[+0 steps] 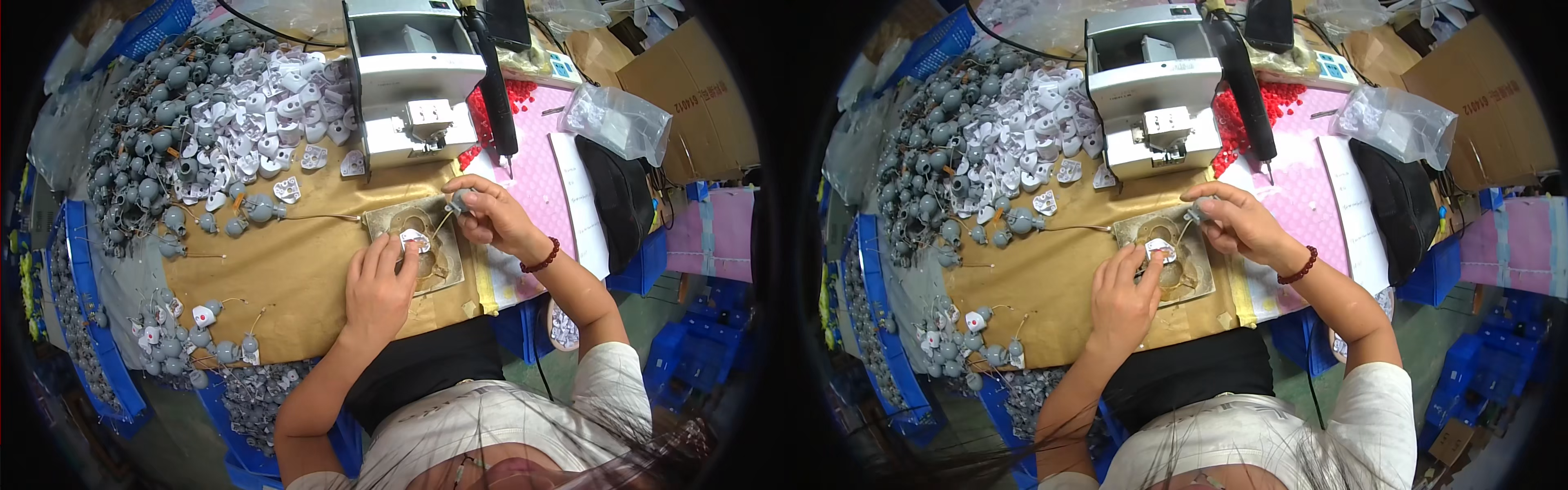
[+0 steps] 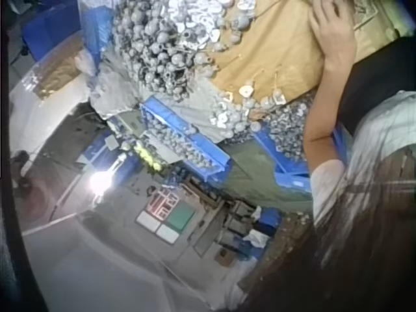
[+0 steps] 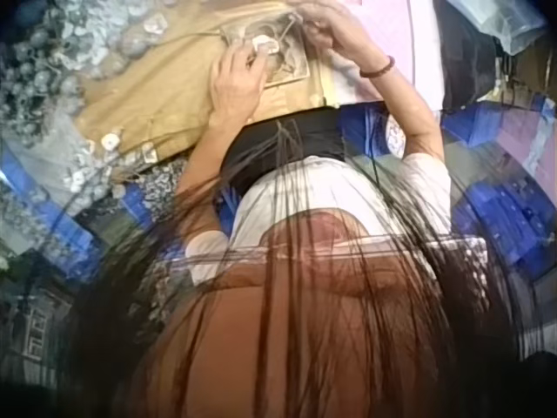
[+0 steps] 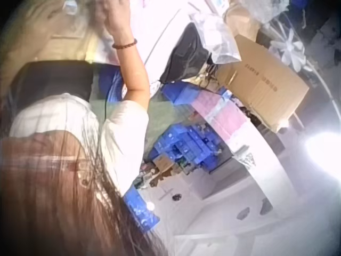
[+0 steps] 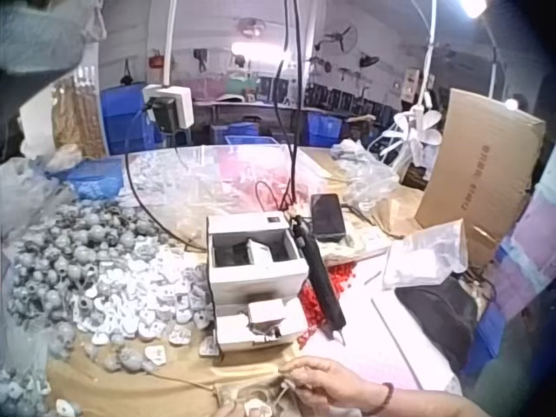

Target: Assembling small plastic toy components by joining spherical halves and using an electric screwdriver to secure them.

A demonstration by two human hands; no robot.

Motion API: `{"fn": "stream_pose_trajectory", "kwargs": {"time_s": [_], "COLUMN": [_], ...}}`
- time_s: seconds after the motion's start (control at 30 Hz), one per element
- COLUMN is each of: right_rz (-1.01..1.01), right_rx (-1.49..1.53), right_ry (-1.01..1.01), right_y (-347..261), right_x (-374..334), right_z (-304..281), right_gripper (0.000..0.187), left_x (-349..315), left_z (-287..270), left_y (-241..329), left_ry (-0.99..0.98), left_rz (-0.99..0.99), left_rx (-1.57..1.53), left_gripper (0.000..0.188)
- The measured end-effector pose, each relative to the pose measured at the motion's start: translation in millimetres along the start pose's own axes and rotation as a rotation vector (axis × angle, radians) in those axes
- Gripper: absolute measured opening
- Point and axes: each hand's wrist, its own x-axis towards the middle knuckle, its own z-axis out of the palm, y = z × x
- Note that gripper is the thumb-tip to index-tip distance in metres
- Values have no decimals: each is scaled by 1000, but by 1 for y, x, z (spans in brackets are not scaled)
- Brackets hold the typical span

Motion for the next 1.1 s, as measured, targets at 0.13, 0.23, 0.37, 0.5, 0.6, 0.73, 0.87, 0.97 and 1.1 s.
{"fn": "stream_pose_trajectory", "kwargs": {"time_s": [0.13,0.23,0.37,0.5,0.6,0.73,0.87,0.97,1.1], "right_rz": [-41,-179,-146,-143,-473,-785,-725,-615,-482], "right_rx": [77,-117,-338,-776,-1160,-1444,-1454,-1415,-1390], "right_ry": [-189,-153,-82,57,118,180,246,259,233], "right_y": [-4,-1,-7,1,16,29,36,32,20], "right_x": [3,10,13,16,17,19,15,12,11], "right_z": [10,22,32,37,42,35,36,40,52], "right_gripper": [38,37,32,33,32,31,38,51,62], "left_x": [1,3,2,2,2,3,8,17,27], "left_z": [-1,-2,-3,-4,-3,-3,-2,-6,-11], "left_y": [0,-1,-5,-7,-8,-6,-3,1,8], "left_ry": [-3,-13,-19,1,8,31,68,47,20], "left_rz": [8,13,25,40,43,27,-39,-97,-172], "left_rx": [2,0,-9,-33,-52,-68,-115,-146,-148], "left_gripper": [45,44,42,39,37,32,34,42,53]}}
